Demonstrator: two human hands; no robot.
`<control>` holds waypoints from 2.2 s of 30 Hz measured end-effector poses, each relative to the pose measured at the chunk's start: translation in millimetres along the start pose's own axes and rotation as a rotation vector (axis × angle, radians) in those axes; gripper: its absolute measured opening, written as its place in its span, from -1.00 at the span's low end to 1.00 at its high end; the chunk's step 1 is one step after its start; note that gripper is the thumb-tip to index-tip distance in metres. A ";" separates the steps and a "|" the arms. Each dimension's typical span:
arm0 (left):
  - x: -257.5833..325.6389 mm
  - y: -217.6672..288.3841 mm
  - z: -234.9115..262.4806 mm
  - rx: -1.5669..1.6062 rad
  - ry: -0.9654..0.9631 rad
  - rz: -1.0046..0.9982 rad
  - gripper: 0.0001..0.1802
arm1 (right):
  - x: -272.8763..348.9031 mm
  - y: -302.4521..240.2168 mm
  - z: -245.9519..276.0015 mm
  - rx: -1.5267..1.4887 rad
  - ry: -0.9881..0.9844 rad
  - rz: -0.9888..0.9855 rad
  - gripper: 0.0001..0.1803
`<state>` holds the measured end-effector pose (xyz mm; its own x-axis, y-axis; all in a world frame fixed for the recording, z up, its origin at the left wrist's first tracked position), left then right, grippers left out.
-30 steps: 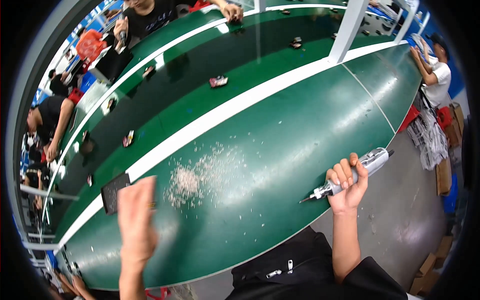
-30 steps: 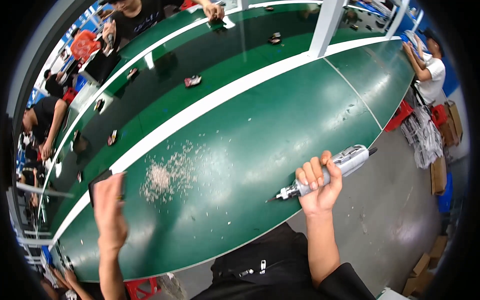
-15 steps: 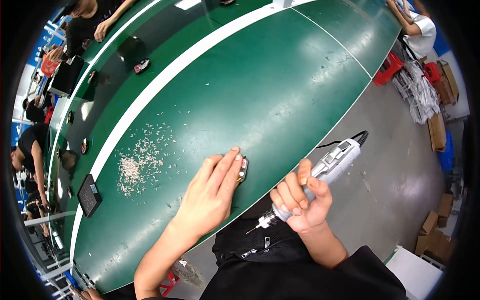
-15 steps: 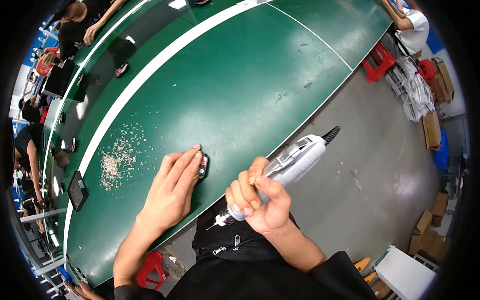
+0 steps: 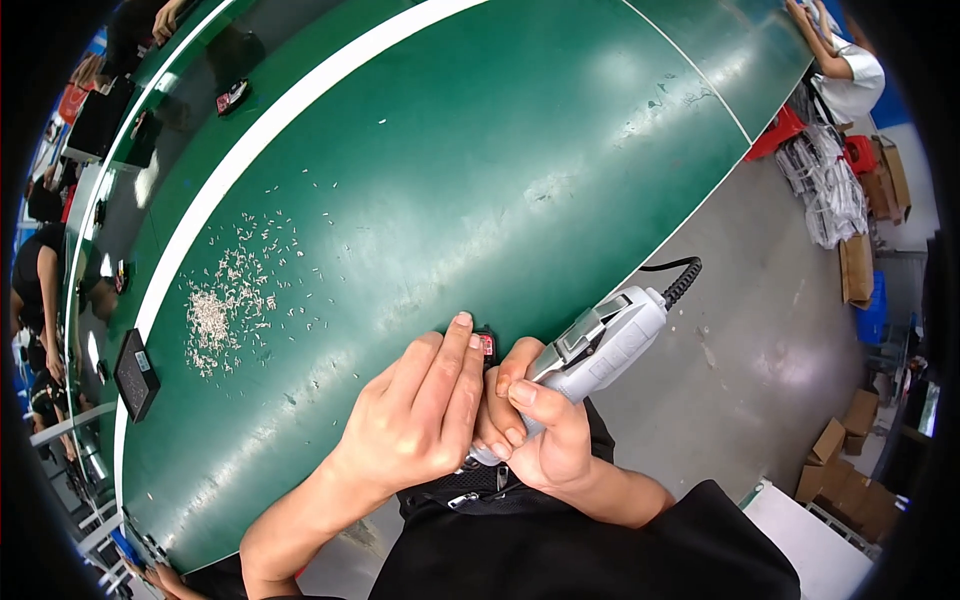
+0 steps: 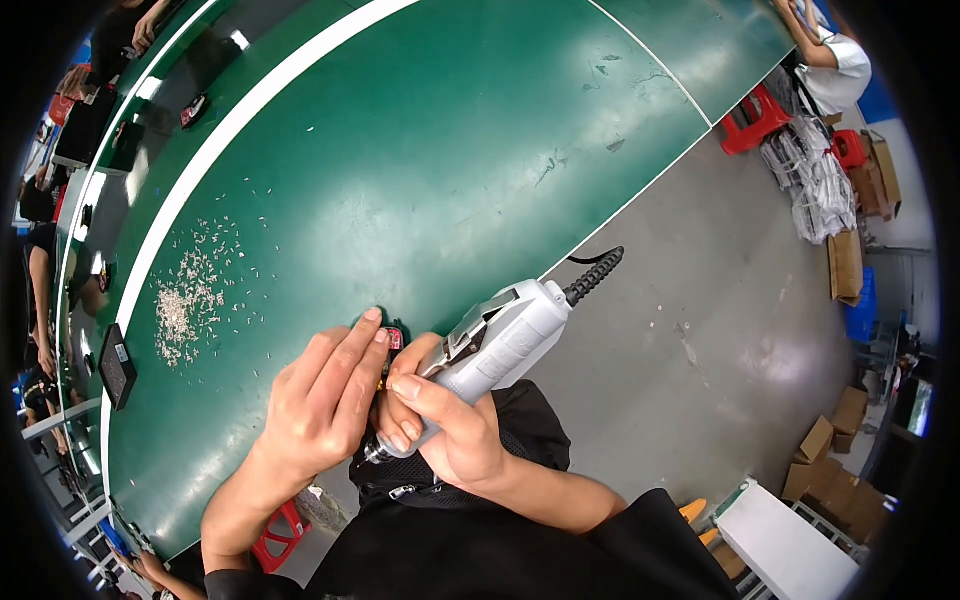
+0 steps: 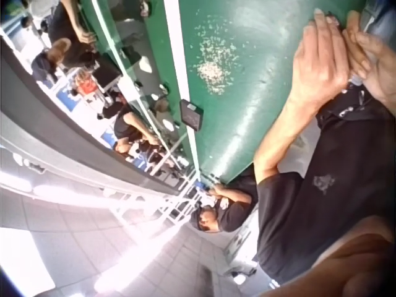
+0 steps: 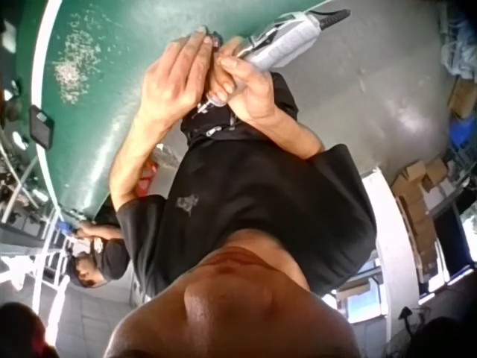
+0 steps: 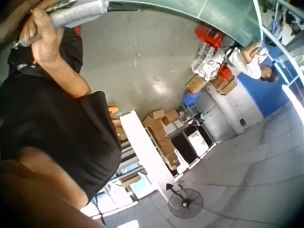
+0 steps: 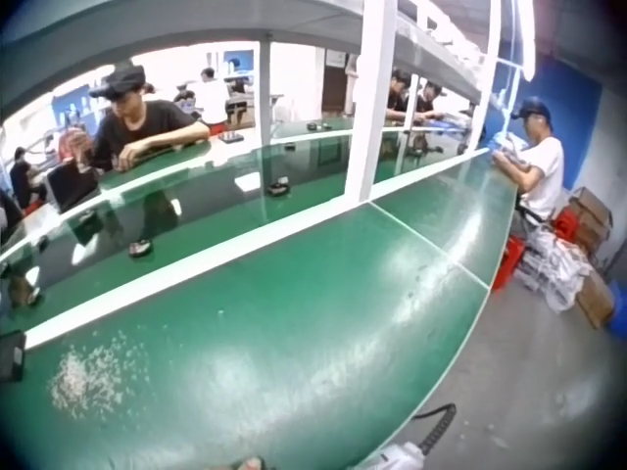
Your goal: Use an electric screwdriver to fasten screws into small electronic components on an assembly line.
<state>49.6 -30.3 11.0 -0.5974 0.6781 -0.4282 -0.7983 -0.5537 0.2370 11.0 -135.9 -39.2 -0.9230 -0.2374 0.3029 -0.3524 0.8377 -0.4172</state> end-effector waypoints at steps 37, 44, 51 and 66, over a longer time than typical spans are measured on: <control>21.4 11.4 -5.2 -0.120 -0.179 0.021 -0.56 | -70.2 -91.5 -44.4 0.585 -0.596 0.276 -0.72; 22.6 9.4 -5.2 -0.099 -0.158 0.029 -0.57 | -70.2 -93.3 -42.5 0.604 -0.587 0.262 -0.75; 24.3 7.2 -3.4 -0.165 -0.127 -0.013 -0.56 | -72.8 -83.0 -56.0 0.715 -0.716 0.263 -0.78; 21.0 11.6 4.6 -0.047 -0.124 0.025 -0.55 | -62.8 -76.4 -66.6 0.722 -0.708 0.317 -0.84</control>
<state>27.4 -20.2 8.8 -0.6242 0.7167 -0.3109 -0.7803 -0.5913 0.2036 106.2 -152.3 30.8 -0.7865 -0.4868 -0.3801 0.1263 0.4757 -0.8705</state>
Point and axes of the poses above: each hand's wrist, its own x-axis away from the middle knuckle, its own z-axis out of the back of the hand, y = z × x, the point moved 4 cm from there along -x, towards the middle knuckle, and after that the axes turned 3 degrees about x, right-handed, at the moved point
